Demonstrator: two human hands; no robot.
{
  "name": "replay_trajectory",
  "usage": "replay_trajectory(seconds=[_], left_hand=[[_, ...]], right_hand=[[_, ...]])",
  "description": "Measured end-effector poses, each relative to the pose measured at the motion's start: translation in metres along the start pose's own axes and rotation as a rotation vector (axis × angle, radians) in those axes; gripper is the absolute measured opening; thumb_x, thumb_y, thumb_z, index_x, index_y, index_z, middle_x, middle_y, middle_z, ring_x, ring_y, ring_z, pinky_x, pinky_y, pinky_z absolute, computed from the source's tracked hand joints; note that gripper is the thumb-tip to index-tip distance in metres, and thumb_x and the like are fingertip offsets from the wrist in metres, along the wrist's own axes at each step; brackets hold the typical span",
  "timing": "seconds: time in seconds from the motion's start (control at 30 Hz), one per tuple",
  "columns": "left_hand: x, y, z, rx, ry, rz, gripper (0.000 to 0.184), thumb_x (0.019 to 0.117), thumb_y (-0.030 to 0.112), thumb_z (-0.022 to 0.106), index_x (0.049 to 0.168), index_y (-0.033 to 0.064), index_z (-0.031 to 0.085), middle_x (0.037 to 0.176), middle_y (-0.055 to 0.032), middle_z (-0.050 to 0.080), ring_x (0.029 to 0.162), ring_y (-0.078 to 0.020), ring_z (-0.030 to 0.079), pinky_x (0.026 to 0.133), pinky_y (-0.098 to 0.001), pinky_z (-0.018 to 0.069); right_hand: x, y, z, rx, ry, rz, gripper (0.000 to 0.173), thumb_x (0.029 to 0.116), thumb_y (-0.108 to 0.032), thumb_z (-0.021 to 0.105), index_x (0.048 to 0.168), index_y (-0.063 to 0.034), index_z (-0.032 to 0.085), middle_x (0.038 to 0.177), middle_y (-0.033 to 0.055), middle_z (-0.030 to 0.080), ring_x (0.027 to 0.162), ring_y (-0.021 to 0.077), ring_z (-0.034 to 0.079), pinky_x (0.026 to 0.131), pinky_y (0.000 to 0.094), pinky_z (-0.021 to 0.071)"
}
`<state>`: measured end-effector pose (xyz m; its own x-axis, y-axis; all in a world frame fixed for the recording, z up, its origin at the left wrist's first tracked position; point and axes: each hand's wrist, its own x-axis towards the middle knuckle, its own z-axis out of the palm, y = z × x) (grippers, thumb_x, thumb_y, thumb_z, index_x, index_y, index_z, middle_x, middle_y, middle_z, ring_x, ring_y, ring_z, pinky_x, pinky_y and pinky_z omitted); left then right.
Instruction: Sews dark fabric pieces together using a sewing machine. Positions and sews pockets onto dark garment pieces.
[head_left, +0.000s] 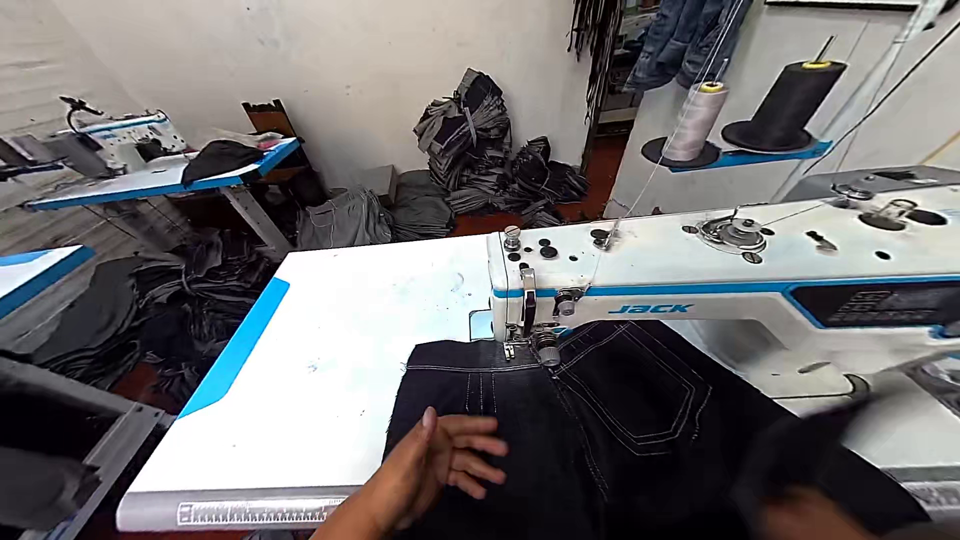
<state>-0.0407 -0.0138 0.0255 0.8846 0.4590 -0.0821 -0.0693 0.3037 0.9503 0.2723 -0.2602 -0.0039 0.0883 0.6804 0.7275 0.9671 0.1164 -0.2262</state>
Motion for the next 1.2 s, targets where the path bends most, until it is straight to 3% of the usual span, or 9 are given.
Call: replay_trajectory(seconds=[0.07, 0.17, 0.23, 0.33, 0.43, 0.53, 0.6, 0.83, 1.2], left_hand=[[0.014, -0.003, 0.007, 0.011, 0.031, -0.083, 0.107, 0.0847, 0.079, 0.056, 0.156, 0.0035, 0.032, 0.136, -0.0109, 0.066, 0.106, -0.0239, 0.073, 0.080, -0.0389, 0.0634], [0.029, -0.012, 0.006, 0.155, 0.376, -0.161, 0.074, 0.0896, 0.006, 0.072, 0.155, 0.0022, 0.036, 0.141, -0.0122, 0.059, 0.116, -0.0136, 0.066, 0.096, -0.0300, 0.0577], [0.027, -0.017, -0.006, 0.271, 0.488, -0.149, 0.069, 0.0863, -0.007, 0.069, 0.150, 0.0029, 0.044, 0.143, -0.0126, 0.057, 0.119, -0.0115, 0.065, 0.098, -0.0273, 0.0559], [0.031, -0.005, -0.026, 0.292, 0.497, -0.121, 0.067, 0.0871, -0.005, 0.070, 0.149, 0.0033, 0.045, 0.141, -0.0127, 0.059, 0.117, -0.0118, 0.066, 0.097, -0.0278, 0.0568], [0.053, -0.003, -0.040, 0.459, 0.500, -0.142, 0.059, 0.0921, 0.006, 0.072, 0.146, 0.0020, 0.049, 0.137, -0.0162, 0.061, 0.118, -0.0159, 0.065, 0.101, -0.0309, 0.0543], [0.065, -0.007, -0.053, 0.855, 0.476, -0.197, 0.054, 0.0973, 0.017, 0.069, 0.147, 0.0047, 0.051, 0.145, -0.0165, 0.058, 0.133, -0.0238, 0.057, 0.114, -0.0398, 0.0427], [0.063, -0.013, -0.054, 0.961, 0.479, -0.200, 0.053, 0.0966, 0.020, 0.069, 0.146, 0.0077, 0.053, 0.144, -0.0130, 0.060, 0.134, -0.0233, 0.057, 0.115, -0.0404, 0.0426], [0.065, -0.008, -0.064, 0.851, 0.417, -0.243, 0.056, 0.0907, 0.013, 0.075, 0.143, 0.0064, 0.055, 0.143, -0.0144, 0.059, 0.127, -0.0232, 0.060, 0.109, -0.0372, 0.0460], [0.064, -0.004, -0.071, 0.856, 0.423, -0.314, 0.060, 0.0846, 0.015, 0.081, 0.140, 0.0099, 0.058, 0.118, -0.0133, 0.069, 0.103, -0.0214, 0.067, 0.093, -0.0372, 0.0530]], right_hand=[[0.037, -0.050, 0.049, 0.143, -0.212, -0.266, 0.020, 0.1046, -0.013, 0.051, 0.100, -0.0121, 0.070, 0.076, 0.0082, 0.066, 0.071, 0.0243, 0.065, 0.068, 0.0388, 0.0533], [0.049, -0.080, 0.105, 0.252, -0.328, -0.543, 0.019, 0.1008, -0.009, 0.055, 0.108, -0.0154, 0.072, 0.077, 0.0031, 0.067, 0.069, 0.0214, 0.063, 0.064, 0.0356, 0.0512], [0.045, -0.076, 0.117, 0.207, -0.370, -0.479, 0.026, 0.0963, -0.009, 0.062, 0.119, -0.0173, 0.072, 0.088, 0.0051, 0.071, 0.081, 0.0247, 0.068, 0.074, 0.0413, 0.0544], [0.056, -0.060, 0.131, 0.152, -0.389, -0.313, 0.049, 0.0742, 0.000, 0.076, 0.121, -0.0150, 0.073, 0.119, 0.0095, 0.073, 0.111, 0.0345, 0.070, 0.089, 0.0583, 0.0549], [0.071, -0.054, 0.146, 0.085, -0.397, -0.252, 0.056, 0.0623, 0.008, 0.076, 0.113, -0.0158, 0.077, 0.128, 0.0067, 0.072, 0.122, 0.0357, 0.065, 0.093, 0.0593, 0.0545], [0.070, -0.055, 0.147, 0.132, -0.550, -0.190, 0.058, 0.0617, 0.015, 0.078, 0.114, -0.0113, 0.078, 0.130, 0.0091, 0.071, 0.130, 0.0402, 0.060, 0.100, 0.0643, 0.0498], [0.056, -0.053, 0.150, 0.123, -0.520, -0.225, 0.062, 0.0581, 0.011, 0.079, 0.115, -0.0136, 0.078, 0.128, 0.0049, 0.072, 0.128, 0.0347, 0.063, 0.099, 0.0587, 0.0525], [0.069, -0.058, 0.151, 0.161, -0.579, 0.041, 0.072, 0.0619, 0.023, 0.065, 0.124, -0.0118, 0.075, 0.145, 0.0124, 0.061, 0.137, 0.0412, 0.054, 0.100, 0.0609, 0.0503], [0.065, -0.056, 0.152, 0.150, -0.662, -0.013, 0.073, 0.0662, 0.017, 0.070, 0.132, -0.0153, 0.071, 0.147, 0.0119, 0.060, 0.141, 0.0384, 0.051, 0.108, 0.0626, 0.0422]])
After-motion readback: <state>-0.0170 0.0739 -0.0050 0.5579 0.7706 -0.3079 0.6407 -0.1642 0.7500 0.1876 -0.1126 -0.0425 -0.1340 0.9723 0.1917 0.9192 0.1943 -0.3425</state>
